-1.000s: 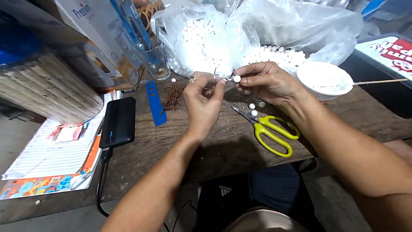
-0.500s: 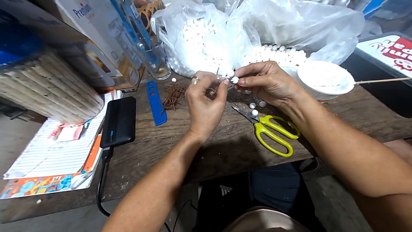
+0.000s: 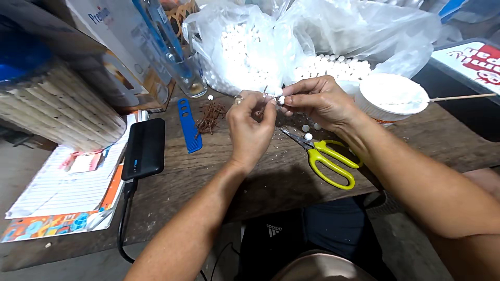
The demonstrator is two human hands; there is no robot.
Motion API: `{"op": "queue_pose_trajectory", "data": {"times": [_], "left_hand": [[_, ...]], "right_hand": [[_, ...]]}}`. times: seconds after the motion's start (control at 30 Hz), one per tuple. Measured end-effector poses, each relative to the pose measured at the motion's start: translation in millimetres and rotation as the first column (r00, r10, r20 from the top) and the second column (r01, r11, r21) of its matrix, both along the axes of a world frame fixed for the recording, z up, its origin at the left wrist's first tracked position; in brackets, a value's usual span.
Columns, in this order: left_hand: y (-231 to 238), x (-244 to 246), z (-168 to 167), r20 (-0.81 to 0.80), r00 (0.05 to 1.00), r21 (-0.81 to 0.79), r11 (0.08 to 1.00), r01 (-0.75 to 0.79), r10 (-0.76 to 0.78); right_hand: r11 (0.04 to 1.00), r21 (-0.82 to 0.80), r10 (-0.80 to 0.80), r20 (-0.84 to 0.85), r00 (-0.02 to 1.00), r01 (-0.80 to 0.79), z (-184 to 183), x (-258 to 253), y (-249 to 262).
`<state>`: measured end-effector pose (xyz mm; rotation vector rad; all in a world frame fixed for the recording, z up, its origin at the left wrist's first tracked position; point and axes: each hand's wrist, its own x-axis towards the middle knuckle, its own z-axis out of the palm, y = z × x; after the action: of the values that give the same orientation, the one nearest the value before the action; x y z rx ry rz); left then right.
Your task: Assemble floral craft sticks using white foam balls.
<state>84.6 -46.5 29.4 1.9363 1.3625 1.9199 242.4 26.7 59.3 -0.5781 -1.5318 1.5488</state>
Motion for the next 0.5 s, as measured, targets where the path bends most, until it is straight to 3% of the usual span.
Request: {"op": "queue_pose_trajectory", "data": {"times": [0.5], "left_hand": [[1.2, 0.3, -2.7, 0.076, 0.997, 0.016, 1.000, 0.026, -0.027]], "right_hand": [[0.990, 0.074, -0.116, -0.048, 0.992, 0.119, -3.1, -7.4, -7.7]]}}
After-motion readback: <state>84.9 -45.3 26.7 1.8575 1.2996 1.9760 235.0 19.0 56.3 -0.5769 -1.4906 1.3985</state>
